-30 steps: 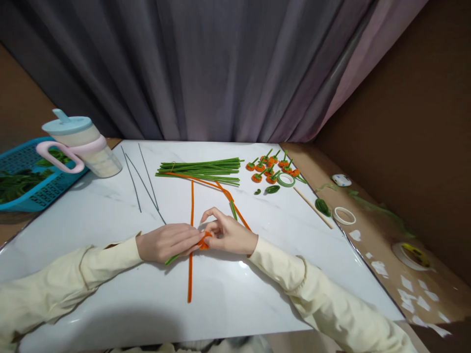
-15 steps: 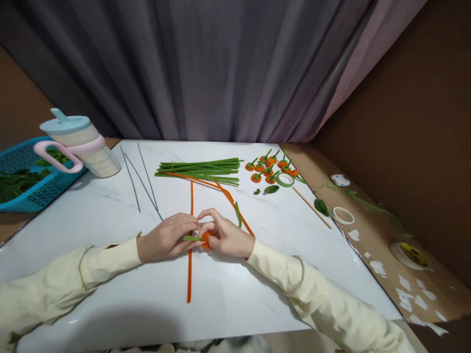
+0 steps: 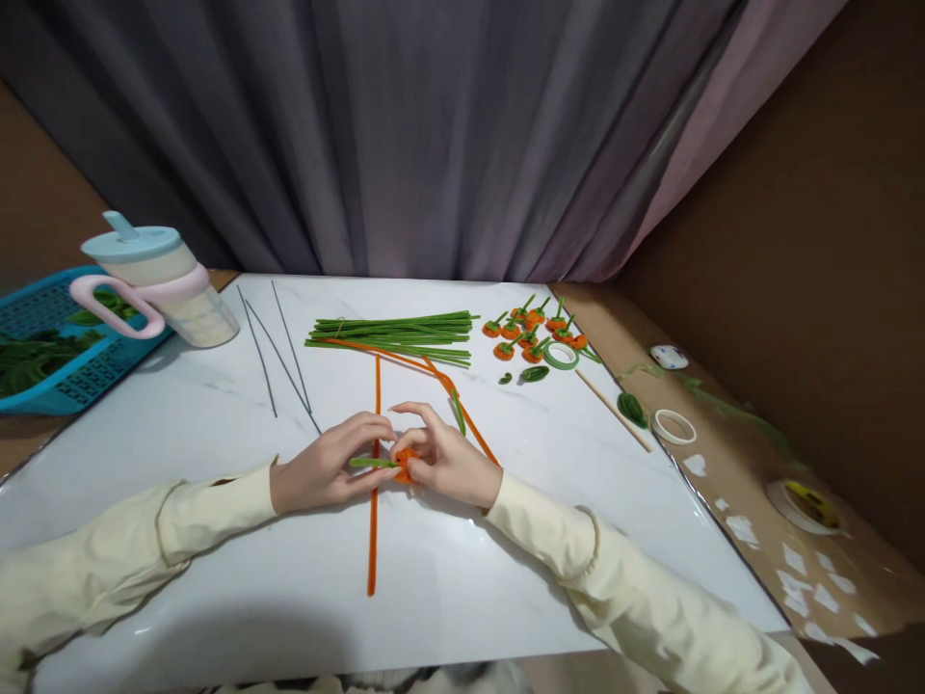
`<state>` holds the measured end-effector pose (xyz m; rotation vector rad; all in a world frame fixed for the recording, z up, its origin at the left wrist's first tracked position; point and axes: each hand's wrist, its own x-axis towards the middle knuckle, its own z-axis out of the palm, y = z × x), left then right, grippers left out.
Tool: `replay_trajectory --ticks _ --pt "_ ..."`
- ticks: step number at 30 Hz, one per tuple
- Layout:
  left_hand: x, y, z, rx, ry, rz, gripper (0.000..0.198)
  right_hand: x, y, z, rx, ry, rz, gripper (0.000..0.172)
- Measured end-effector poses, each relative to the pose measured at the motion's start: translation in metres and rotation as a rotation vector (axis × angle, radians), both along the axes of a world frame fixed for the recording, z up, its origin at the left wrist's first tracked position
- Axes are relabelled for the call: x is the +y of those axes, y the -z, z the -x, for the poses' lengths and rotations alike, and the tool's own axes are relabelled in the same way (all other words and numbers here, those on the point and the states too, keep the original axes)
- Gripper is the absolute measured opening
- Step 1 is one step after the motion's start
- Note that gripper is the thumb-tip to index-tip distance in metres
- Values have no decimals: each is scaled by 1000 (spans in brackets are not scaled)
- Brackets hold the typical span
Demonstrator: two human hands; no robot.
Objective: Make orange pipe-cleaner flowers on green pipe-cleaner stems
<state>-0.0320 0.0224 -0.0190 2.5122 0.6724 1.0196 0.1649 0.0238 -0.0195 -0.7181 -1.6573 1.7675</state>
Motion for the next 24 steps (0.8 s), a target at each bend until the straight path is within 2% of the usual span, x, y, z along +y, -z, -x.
replay_trajectory --ticks 3,7,14,18,21,24 --pt "1 -3 0 -47 25 44 28 0 -4 -1 -43 54 -32 62" --pt "2 -5 1 -85 50 41 24 1 -6 -1 -60 164 -19 51" --pt "0 2 0 -185 3 111 20 5 -6 -3 51 112 172 46" --pt "0 1 0 -238 -56 209 17 7 -11 -4 47 83 205 41" --pt "0 -1 0 -248 -117 340 18 5 -12 -5 2 128 101 39" --pt "1 -1 0 -251 -196 472 19 2 -11 -5 -144 209 -160 37"
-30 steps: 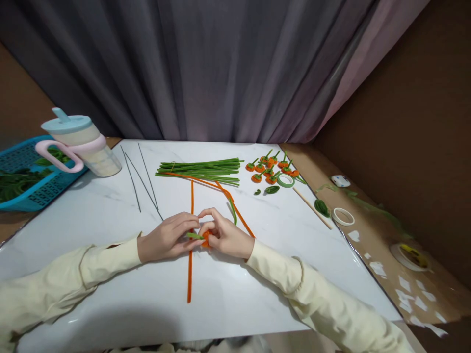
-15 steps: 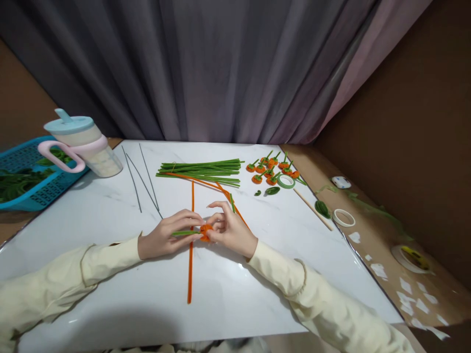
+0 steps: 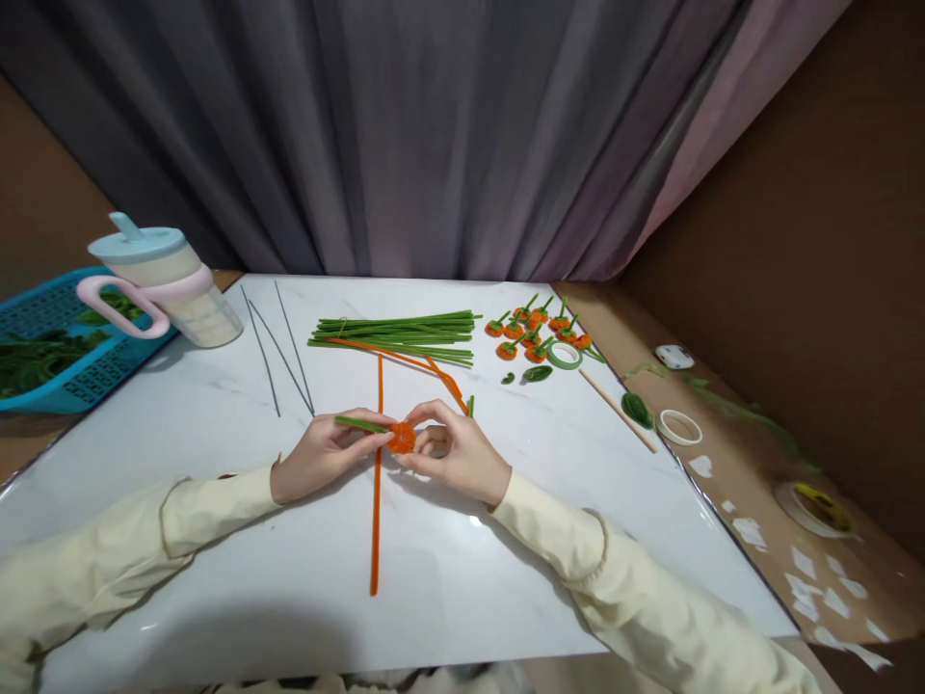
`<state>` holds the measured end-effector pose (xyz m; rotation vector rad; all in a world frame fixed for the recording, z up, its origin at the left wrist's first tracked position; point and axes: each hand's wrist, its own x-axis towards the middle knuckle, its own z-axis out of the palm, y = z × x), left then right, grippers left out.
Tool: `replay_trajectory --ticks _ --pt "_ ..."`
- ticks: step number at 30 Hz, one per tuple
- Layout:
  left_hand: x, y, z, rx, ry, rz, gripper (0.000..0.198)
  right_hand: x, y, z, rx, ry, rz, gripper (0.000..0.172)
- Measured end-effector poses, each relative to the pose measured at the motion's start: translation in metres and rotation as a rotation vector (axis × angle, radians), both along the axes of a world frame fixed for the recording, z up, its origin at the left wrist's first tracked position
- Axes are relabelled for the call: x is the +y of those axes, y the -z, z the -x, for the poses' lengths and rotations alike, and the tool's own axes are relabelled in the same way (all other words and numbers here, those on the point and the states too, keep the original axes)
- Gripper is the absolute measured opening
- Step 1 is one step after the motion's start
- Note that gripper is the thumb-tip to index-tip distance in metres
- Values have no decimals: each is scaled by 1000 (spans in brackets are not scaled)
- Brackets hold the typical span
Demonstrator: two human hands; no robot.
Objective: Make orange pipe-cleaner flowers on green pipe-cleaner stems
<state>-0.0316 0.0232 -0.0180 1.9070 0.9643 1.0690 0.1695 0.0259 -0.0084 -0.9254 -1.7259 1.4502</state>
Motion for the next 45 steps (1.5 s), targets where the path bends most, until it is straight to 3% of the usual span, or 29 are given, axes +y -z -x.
replay_trajectory --ticks 4,11,18,22,25,30,33,38,45 --pt "-1 -2 -1 -43 -45 51 18 -3 1 1 -175 76 -287 29" --pt "-4 -7 -6 -150 -87 167 17 -9 3 0 -208 132 -589 17" --pt "-4 -15 -8 -254 -67 347 20 -12 7 0 -219 161 -754 19" --pt "-2 -20 -8 -258 -79 421 22 -12 4 -1 -219 96 -786 21" --pt "1 -24 -7 -215 -100 455 24 -11 0 -1 -201 101 -636 18" --pt "6 -31 -6 -289 22 616 29 -7 -8 1 95 28 -23 22" --pt "6 -37 -5 -360 96 743 31 -5 -13 2 207 -23 186 27" --pt "2 -47 -4 -408 156 852 33 -4 -18 1 308 -104 276 29" --pt "-2 -53 -3 -431 208 813 31 -6 -19 -1 382 -201 280 29"
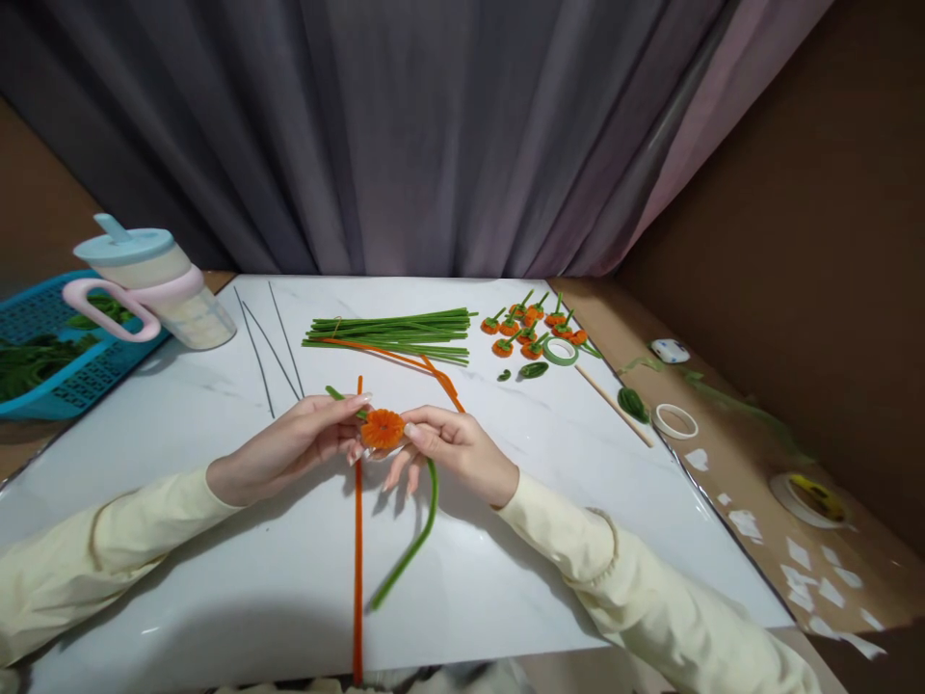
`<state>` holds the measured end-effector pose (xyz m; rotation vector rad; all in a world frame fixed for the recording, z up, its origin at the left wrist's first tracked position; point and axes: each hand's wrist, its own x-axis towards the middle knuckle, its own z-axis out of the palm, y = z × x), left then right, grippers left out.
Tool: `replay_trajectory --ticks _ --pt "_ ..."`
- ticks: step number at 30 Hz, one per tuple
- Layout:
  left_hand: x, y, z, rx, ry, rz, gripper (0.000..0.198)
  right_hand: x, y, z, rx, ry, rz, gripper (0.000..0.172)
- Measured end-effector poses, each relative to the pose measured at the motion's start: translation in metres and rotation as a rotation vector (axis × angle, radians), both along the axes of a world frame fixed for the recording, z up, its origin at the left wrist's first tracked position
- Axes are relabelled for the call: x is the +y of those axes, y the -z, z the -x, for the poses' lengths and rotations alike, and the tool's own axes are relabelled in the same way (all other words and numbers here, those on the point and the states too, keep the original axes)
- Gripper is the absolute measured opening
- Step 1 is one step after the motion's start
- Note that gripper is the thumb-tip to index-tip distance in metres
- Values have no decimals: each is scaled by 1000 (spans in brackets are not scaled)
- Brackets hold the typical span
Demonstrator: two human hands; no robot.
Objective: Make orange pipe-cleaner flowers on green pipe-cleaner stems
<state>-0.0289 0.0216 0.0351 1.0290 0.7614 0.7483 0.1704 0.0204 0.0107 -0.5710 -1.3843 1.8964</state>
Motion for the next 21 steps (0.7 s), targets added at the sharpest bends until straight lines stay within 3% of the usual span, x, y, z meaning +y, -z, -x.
replay_trajectory --ticks 8,12,17,21 --pt "0 -1 -1 45 8 -27 27 -1 -7 -4 -66 2 -34 24" --pt "2 -18 0 129 51 -116 17 4 -34 -5 -202 12 -121 22" --pt "5 -41 1 79 3 -217 13 9 -79 -4 -363 0 -233 25" --pt "3 -52 0 90 -57 -346 8 8 -95 -2 -417 -3 -238 26"
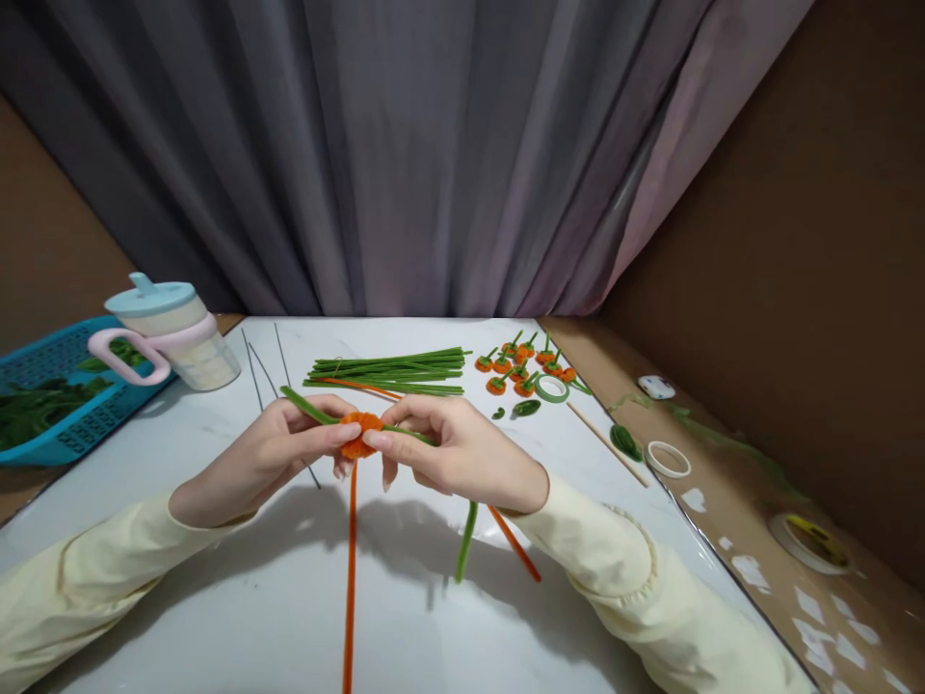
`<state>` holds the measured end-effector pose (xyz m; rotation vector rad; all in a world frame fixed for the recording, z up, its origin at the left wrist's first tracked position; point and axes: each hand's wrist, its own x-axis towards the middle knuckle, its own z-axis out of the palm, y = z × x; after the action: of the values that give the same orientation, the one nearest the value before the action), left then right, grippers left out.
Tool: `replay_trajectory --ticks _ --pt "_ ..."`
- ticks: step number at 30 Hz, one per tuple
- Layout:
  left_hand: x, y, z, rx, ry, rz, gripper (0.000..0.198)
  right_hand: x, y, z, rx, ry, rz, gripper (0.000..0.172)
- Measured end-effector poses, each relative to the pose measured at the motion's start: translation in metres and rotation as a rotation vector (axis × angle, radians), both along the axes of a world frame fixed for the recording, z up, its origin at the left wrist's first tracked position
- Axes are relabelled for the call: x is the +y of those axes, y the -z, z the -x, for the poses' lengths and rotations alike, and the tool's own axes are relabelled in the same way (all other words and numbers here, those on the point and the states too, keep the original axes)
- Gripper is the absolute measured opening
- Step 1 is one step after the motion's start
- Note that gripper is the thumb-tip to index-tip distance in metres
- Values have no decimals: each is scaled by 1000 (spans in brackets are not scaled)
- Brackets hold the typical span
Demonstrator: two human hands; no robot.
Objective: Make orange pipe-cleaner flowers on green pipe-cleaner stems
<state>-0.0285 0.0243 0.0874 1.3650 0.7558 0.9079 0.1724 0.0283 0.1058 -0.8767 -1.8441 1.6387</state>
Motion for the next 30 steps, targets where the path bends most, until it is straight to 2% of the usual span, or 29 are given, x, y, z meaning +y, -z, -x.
replay_trajectory --ticks 5,10,17,22,27,30 --pt "-5 -11 -3 -14 12 -96 5 -1 -2 -2 114 -65 25 22" --pt "-7 -16 -4 -43 36 -101 2 -1 -4 -6 142 -87 57 16" --pt "-6 -12 1 -76 49 -18 4 0 -6 -10 111 -159 84 24" --pt "-3 -10 0 -104 70 28 7 1 -6 -10 88 -177 57 20" --pt "0 -6 -3 -199 93 136 8 9 -1 -12 117 -305 107 19" --pt "0 -5 -5 -122 76 116 9 12 -4 -15 -14 -325 4 24"
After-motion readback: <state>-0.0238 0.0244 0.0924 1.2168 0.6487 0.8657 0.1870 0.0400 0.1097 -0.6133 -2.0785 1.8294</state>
